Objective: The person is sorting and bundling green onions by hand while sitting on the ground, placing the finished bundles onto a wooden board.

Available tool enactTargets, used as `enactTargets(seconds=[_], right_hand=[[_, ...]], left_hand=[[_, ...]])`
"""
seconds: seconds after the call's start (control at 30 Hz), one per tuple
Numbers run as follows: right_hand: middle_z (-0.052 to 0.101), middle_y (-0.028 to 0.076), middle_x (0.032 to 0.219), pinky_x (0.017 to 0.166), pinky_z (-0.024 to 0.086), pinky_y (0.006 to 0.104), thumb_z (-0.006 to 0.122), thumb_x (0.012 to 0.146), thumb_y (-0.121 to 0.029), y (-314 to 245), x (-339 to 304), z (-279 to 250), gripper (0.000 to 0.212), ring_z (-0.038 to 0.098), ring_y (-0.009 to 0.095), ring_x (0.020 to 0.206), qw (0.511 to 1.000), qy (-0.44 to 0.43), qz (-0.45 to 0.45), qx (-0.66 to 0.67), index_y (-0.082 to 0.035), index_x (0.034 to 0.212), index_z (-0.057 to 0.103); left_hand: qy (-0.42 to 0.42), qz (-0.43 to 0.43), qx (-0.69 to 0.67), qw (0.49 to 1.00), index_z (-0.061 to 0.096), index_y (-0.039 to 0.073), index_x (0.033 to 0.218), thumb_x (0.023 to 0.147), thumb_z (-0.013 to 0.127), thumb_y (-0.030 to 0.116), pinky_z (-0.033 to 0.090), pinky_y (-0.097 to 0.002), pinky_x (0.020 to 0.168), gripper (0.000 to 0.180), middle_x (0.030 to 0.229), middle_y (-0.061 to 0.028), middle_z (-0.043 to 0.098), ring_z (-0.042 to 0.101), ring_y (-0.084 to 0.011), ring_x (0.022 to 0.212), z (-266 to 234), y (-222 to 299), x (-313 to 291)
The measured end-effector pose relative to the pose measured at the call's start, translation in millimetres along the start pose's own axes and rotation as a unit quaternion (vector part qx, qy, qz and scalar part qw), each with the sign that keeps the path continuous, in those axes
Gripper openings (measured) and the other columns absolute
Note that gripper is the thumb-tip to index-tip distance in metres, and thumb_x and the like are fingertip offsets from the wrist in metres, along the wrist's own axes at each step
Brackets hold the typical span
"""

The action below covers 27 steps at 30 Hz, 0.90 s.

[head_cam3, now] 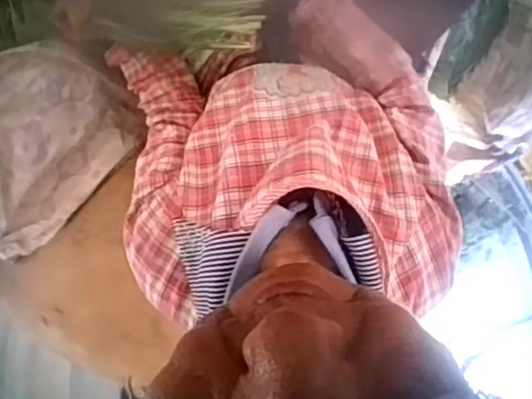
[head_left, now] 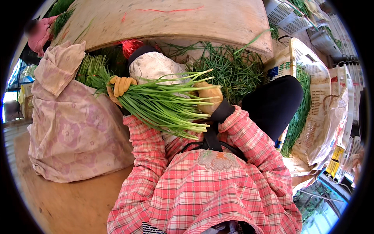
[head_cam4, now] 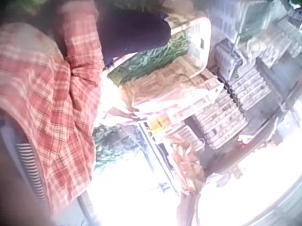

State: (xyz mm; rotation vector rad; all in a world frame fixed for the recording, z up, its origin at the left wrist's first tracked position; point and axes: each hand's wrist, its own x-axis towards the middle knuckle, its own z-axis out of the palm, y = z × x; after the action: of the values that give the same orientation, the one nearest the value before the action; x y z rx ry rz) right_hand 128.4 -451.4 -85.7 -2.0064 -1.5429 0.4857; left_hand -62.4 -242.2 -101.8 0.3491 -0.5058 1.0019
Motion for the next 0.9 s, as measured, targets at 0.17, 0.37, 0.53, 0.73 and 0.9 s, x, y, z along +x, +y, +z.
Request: enactTargets(seconds=[0.17, 0.37, 0.53, 0.73, 0.9], right_hand=[[0.058, 0.014, 0.071, 0.052, 0.047, 0.0418, 0.054, 0.071, -0.011, 52, -22, 3, 0.011, 0.06, 0.03, 0.062, 0.976, 0.128, -0.12, -0.126, -0.002, 0.078, 0.057], [0.065, 0.014, 0.079, 0.059, 0.051, 0.0359, 0.063, 0.076, -0.019, 98, -60, -71, 0.018, 0.065, 0.027, 0.071, 0.947, -0.083, 0.175, -0.258, -0.001, 0.08, 0.064], [0.063, 0.009, 0.096, 0.071, 0.048, 0.0284, 0.059, 0.088, -0.017, 6, -41, -72, 0.032, 0.058, 0.013, 0.08, 0.87, -0.027, 0.046, 0.49, 0.004, 0.112, 0.057], [0.062, 0.012, 0.068, 0.054, 0.046, 0.0313, 0.058, 0.085, -0.008, 4, -40, -37, 0.009, 0.058, 0.018, 0.058, 0.938, 0.049, 0.113, 0.323, 0.0, 0.083, 0.06], [0.065, 0.007, 0.085, 0.069, 0.049, 0.0287, 0.063, 0.081, -0.003, 59, -62, -91, 0.01, 0.06, 0.019, 0.072, 0.904, 0.088, 0.215, 0.36, -0.003, 0.09, 0.064]], left_hand=[[0.013, 0.001, 0.009, 1.0, 0.051, 0.002, 0.092, 0.093, 0.037, 0.022, 0.033, -0.0192, 0.055, 0.024, 0.052, 0.0096, 0.045, 0.04, -0.0026, 0.049, 5, -1, 0], [0.005, 0.022, -0.002, 1.0, 0.053, 0.003, 0.091, 0.093, 0.034, 0.024, 0.036, -0.0196, 0.058, 0.028, 0.053, 0.0089, 0.047, 0.04, -0.0036, 0.05, 4, 11, -6], [0.0, 0.003, 0.016, 1.0, 0.055, 0.002, 0.094, 0.093, 0.035, 0.024, 0.035, -0.0196, 0.058, 0.029, 0.051, 0.0096, 0.046, 0.04, -0.0036, 0.05, 2, 5, 0], [0.031, -0.007, 0.051, 0.998, 0.054, 0.004, 0.092, 0.094, 0.038, 0.021, 0.031, -0.0196, 0.057, 0.024, 0.05, 0.0105, 0.04, 0.036, -0.0025, 0.049, 7, 18, 2], [0.031, 0.002, 0.05, 0.998, 0.053, 0.004, 0.092, 0.094, 0.036, 0.021, 0.031, -0.0196, 0.058, 0.025, 0.05, 0.0102, 0.039, 0.035, -0.0025, 0.049, 11, 11, -1]])
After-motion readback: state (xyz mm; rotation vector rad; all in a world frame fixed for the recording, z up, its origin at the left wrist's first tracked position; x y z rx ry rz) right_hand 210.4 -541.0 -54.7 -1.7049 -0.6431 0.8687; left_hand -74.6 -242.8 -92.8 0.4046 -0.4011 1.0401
